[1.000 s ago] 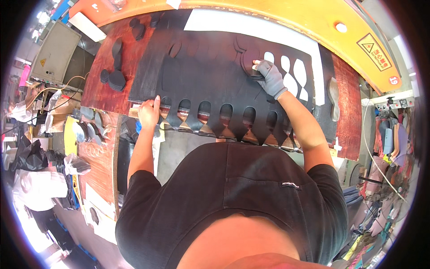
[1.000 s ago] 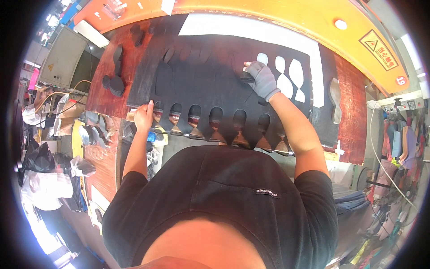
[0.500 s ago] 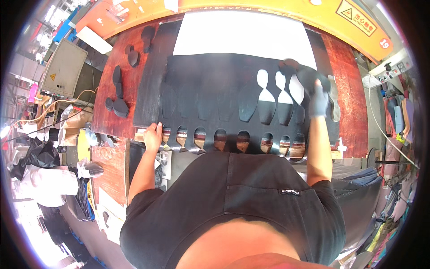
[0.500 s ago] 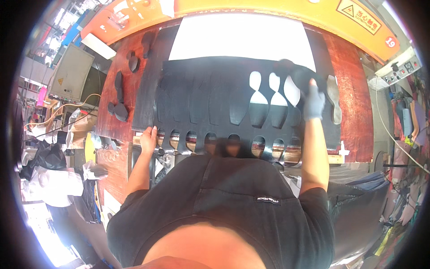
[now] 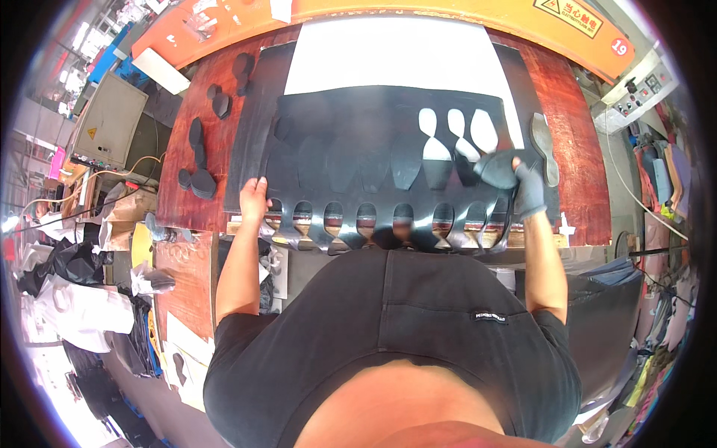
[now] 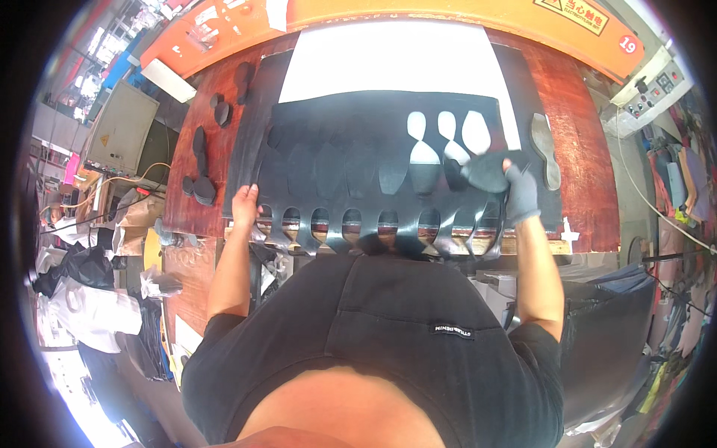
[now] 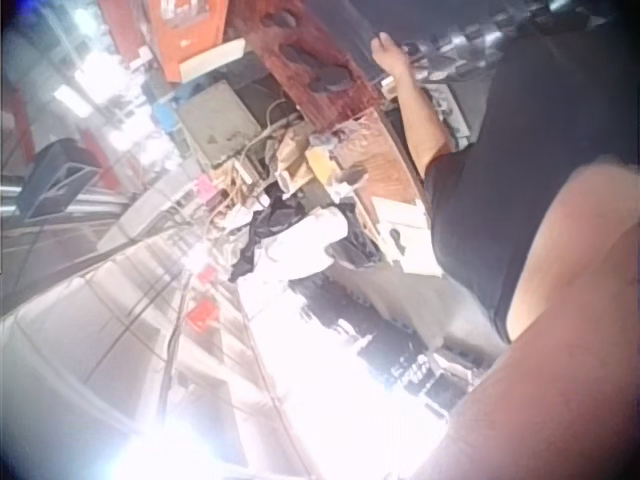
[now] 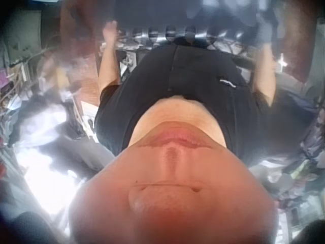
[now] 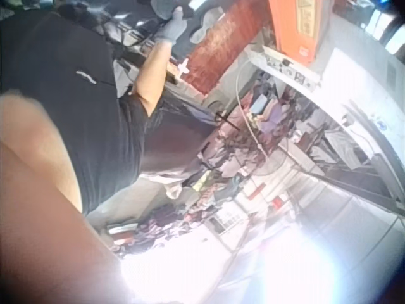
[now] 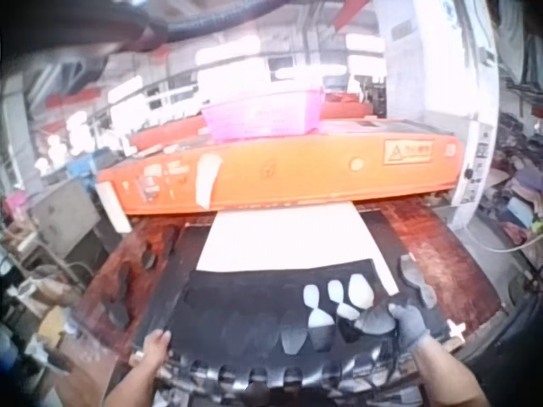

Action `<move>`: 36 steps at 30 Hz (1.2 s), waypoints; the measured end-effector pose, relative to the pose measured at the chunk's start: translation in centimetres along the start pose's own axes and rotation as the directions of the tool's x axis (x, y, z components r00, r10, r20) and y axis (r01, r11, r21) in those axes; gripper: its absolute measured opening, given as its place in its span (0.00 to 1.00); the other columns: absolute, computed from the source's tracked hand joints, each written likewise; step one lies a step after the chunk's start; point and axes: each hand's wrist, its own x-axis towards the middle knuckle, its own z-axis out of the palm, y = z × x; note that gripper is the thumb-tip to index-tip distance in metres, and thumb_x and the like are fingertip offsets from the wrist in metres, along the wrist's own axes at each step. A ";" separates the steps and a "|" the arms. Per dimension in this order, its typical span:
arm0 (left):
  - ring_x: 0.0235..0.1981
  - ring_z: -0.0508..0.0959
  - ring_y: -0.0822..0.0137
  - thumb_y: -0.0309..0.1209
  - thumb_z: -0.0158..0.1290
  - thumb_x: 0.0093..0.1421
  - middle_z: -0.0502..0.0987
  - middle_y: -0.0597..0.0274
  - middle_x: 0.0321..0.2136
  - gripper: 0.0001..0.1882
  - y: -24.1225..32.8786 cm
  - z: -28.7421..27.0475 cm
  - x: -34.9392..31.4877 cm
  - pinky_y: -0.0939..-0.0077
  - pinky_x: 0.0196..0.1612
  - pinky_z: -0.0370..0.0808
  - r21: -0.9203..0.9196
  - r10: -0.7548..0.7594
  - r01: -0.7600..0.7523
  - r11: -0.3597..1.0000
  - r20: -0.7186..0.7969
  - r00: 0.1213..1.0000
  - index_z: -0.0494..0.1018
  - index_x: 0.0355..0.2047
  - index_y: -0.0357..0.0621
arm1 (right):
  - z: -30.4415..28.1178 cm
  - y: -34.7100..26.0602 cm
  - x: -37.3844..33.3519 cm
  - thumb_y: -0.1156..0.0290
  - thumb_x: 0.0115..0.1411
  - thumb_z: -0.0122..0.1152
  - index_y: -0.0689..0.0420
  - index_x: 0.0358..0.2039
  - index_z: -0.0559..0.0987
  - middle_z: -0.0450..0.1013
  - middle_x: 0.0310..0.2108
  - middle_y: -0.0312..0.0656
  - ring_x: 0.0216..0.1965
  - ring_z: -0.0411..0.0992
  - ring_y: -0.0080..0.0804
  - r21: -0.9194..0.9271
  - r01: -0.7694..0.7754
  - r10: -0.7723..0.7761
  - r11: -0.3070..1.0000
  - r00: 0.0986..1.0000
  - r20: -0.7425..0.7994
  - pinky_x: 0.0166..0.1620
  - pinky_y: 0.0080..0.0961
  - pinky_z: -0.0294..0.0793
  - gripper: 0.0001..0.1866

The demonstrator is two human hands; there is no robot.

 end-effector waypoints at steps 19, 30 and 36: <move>0.27 0.78 0.54 0.40 0.53 0.57 0.76 0.50 0.21 0.17 4.9 5.0 13.8 0.61 0.36 0.72 0.528 0.299 -0.251 0.812 -0.006 0.954 0.72 0.30 0.36 | 1.4 -2.3 16.7 0.65 0.54 0.62 0.64 0.53 0.67 0.70 0.46 0.41 0.47 0.67 0.31 -0.306 0.166 -0.209 0.937 0.971 -0.116 0.52 0.26 0.64 0.29; 0.38 0.77 0.65 0.40 0.61 0.52 0.76 0.52 0.37 0.28 4.0 7.0 17.6 0.72 0.42 0.73 -0.078 0.054 -0.048 0.996 0.070 0.996 0.67 0.47 0.35 | 10.1 -11.4 15.5 0.59 0.59 0.55 0.64 0.47 0.73 0.72 0.44 0.40 0.43 0.69 0.25 -0.401 0.556 -0.625 0.728 0.779 -0.055 0.47 0.23 0.68 0.22; 0.38 0.79 0.57 0.40 0.65 0.43 0.78 0.51 0.34 0.26 5.1 8.4 19.6 0.67 0.42 0.72 0.249 0.141 -0.141 0.958 0.018 0.990 0.73 0.38 0.36 | 25.5 -11.2 15.0 0.57 0.58 0.58 0.65 0.38 0.76 0.75 0.34 0.41 0.37 0.71 0.28 -0.491 0.787 -0.811 0.375 0.535 0.238 0.42 0.27 0.69 0.21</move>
